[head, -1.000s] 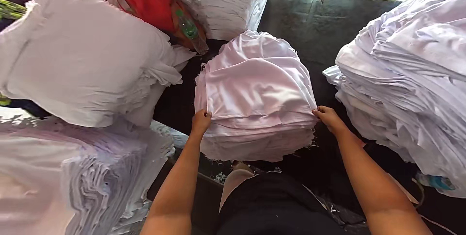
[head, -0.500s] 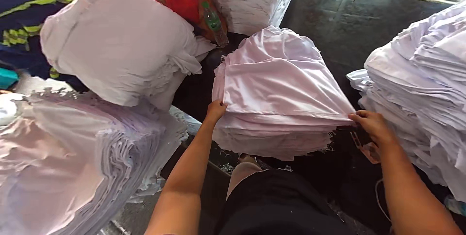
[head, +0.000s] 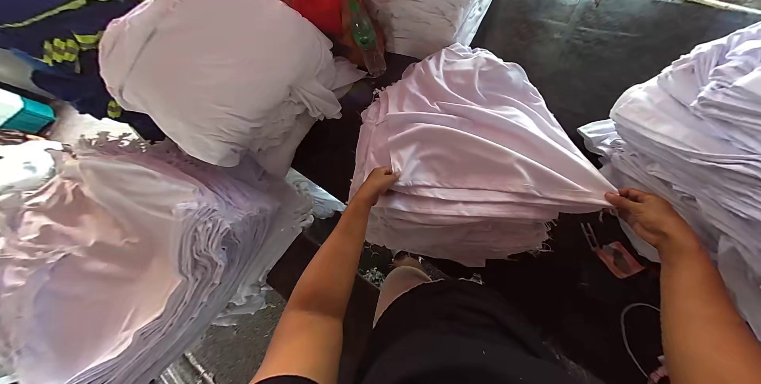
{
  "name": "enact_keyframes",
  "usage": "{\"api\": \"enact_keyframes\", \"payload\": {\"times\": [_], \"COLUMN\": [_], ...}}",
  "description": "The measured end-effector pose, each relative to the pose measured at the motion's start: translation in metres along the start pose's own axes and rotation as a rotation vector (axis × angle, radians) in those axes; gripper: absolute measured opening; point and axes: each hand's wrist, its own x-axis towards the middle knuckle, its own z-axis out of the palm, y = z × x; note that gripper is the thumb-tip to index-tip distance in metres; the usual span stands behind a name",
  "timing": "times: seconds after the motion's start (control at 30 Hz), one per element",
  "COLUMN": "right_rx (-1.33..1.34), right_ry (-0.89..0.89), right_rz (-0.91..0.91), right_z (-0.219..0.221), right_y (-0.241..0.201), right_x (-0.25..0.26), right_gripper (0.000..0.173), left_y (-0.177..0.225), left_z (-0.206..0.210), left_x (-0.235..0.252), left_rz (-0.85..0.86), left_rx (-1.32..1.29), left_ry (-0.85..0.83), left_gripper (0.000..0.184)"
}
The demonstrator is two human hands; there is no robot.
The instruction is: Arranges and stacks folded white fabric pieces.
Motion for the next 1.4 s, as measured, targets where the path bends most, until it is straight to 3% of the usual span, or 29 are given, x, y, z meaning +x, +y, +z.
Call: {"api": "enact_keyframes", "payload": {"times": [0.1,0.23,0.33,0.43,0.53,0.6,0.67,0.83,0.9,1.0,1.1,1.2,1.3,1.33,1.4], "right_rx": [0.029,-0.102,-0.034,0.210,0.331,0.268,0.092,-0.208,-0.258,-0.298,-0.171,-0.015,-0.001,-0.036,-0.149], "right_ry": [-0.048,-0.075,0.019,0.085,0.074,0.053,0.031,-0.123,-0.200,-0.336,-0.295,-0.273,-0.238,-0.230,-0.198], "right_rz": [0.034,-0.043,-0.271,-0.605,-0.784,-0.745,-0.627,-0.229,-0.059,0.091,0.064,0.083,0.091,0.079,0.034], "right_z": [-0.005,-0.006,-0.007,-0.007,-0.003,0.004,0.016,0.054,0.061,0.062,0.066,0.071,0.070,0.069,0.065], "right_y": [-0.007,-0.061,-0.135,-0.220,-0.260,-0.251,-0.216,-0.076,-0.034,-0.002,0.015,0.020,0.019,0.017,0.013], "right_x": [0.000,0.007,0.006,-0.021,-0.050,-0.053,-0.042,-0.006,0.000,-0.004,-0.008,-0.013,-0.015,-0.015,-0.017], "right_gripper": [0.017,0.023,0.024,0.022,0.010,0.011,0.017,0.032,0.038,0.031,0.029,0.031,0.032,0.032,0.032], "left_y": [0.004,0.032,0.104,0.186,0.212,0.193,0.153,-0.006,-0.041,-0.056,-0.046,-0.020,0.000,-0.001,-0.017], "left_z": [-0.009,-0.039,-0.100,-0.168,-0.217,-0.226,-0.208,-0.144,-0.113,-0.083,-0.079,-0.082,-0.081,-0.078,-0.071], "left_x": [-0.006,0.007,0.013,-0.028,-0.070,-0.085,-0.092,-0.045,-0.040,-0.043,-0.051,-0.064,-0.063,-0.058,-0.041], "left_rz": [-0.051,0.034,0.256,0.581,0.807,0.782,0.590,0.096,-0.066,-0.164,-0.191,-0.029,0.225,0.226,0.095], "left_rx": [-0.226,-0.162,-0.165,-0.348,-0.457,-0.388,-0.275,-0.050,-0.028,-0.075,0.013,0.112,-0.212,-0.214,0.061], "left_ry": [-0.083,0.011,0.221,0.359,0.368,0.328,0.330,0.133,0.109,0.143,0.113,0.054,0.070,0.110,0.173], "left_gripper": [0.029,0.030,0.030,0.028,0.020,0.020,0.017,0.023,0.029,0.034,0.040,0.034,0.027,0.025,0.033]}}
